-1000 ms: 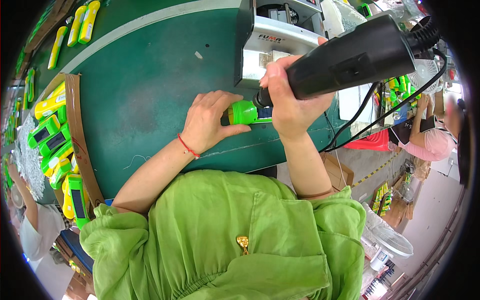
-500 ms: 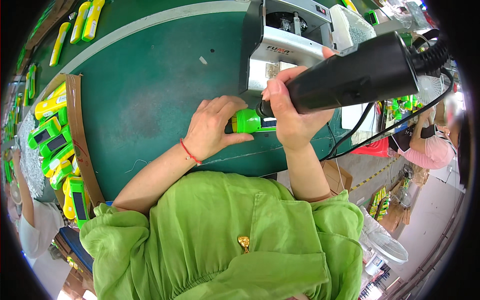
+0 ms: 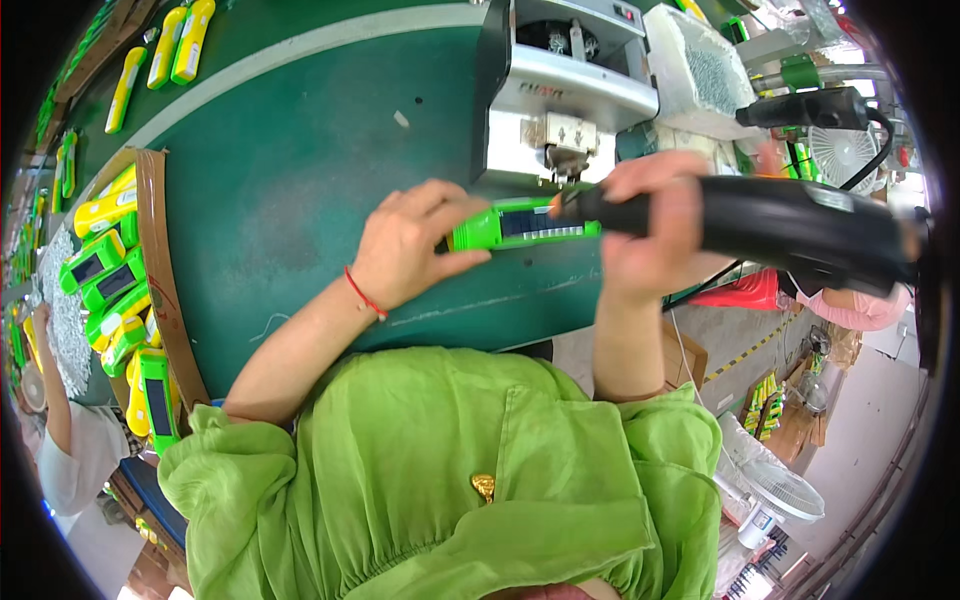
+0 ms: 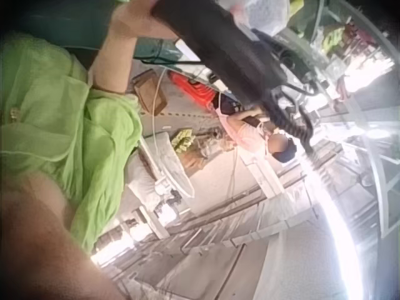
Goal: Assemble solar-powered flashlights by installing components and securing the body with an electric screwdriver.
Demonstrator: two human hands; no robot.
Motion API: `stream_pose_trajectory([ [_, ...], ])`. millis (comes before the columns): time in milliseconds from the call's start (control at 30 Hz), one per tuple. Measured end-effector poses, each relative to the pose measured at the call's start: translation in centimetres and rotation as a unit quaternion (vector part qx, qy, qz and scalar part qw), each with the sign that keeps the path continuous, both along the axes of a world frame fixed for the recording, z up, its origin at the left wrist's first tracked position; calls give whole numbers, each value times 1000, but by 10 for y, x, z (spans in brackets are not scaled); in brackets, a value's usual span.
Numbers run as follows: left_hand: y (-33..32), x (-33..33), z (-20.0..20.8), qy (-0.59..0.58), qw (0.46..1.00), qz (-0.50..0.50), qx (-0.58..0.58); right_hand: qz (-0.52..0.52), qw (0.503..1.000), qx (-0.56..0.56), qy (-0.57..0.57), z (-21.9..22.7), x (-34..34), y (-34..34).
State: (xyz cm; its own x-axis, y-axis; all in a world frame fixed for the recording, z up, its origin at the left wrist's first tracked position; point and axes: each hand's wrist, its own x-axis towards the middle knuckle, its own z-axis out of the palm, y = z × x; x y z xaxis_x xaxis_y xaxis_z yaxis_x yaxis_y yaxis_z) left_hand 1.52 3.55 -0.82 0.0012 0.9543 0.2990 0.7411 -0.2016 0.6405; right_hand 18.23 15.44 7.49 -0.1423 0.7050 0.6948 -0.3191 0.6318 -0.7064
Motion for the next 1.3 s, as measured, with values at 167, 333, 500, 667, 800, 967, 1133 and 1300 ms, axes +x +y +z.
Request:
stream_pose_trajectory([
  [167, 2, 3, 0, 2, 999, 14, -30, 41, 992, 85, 78, 19, -2, 34],
  [333, -7, 1, 8, -14, 1000, 21, -16, 89, 994, 39, 55, 8, -10, 33],
  [500, -4, 1, -1, -11, 1000, 16, -11, 60, 996, 24, -58, 18, -15, 35],
  [667, 2, 4, -6, -30, 999, 17, -6, 61, 995, -39, -72, 8, -5, 20],
  [800, 5, 7, -8, -40, 999, 15, 2, 59, 996, -69, -15, 2, -2, -4],
  [967, 5, 7, -11, -48, 998, 19, 26, 49, 997, -11, -51, -11, -2, -20],
  [1133, 5, 10, -9, -51, 998, 21, 19, 44, 998, -13, -47, -15, -3, -24],
  [1300, 4, 10, -14, -45, 998, 22, 22, 55, 991, 68, -105, -28, 0, -17],
])
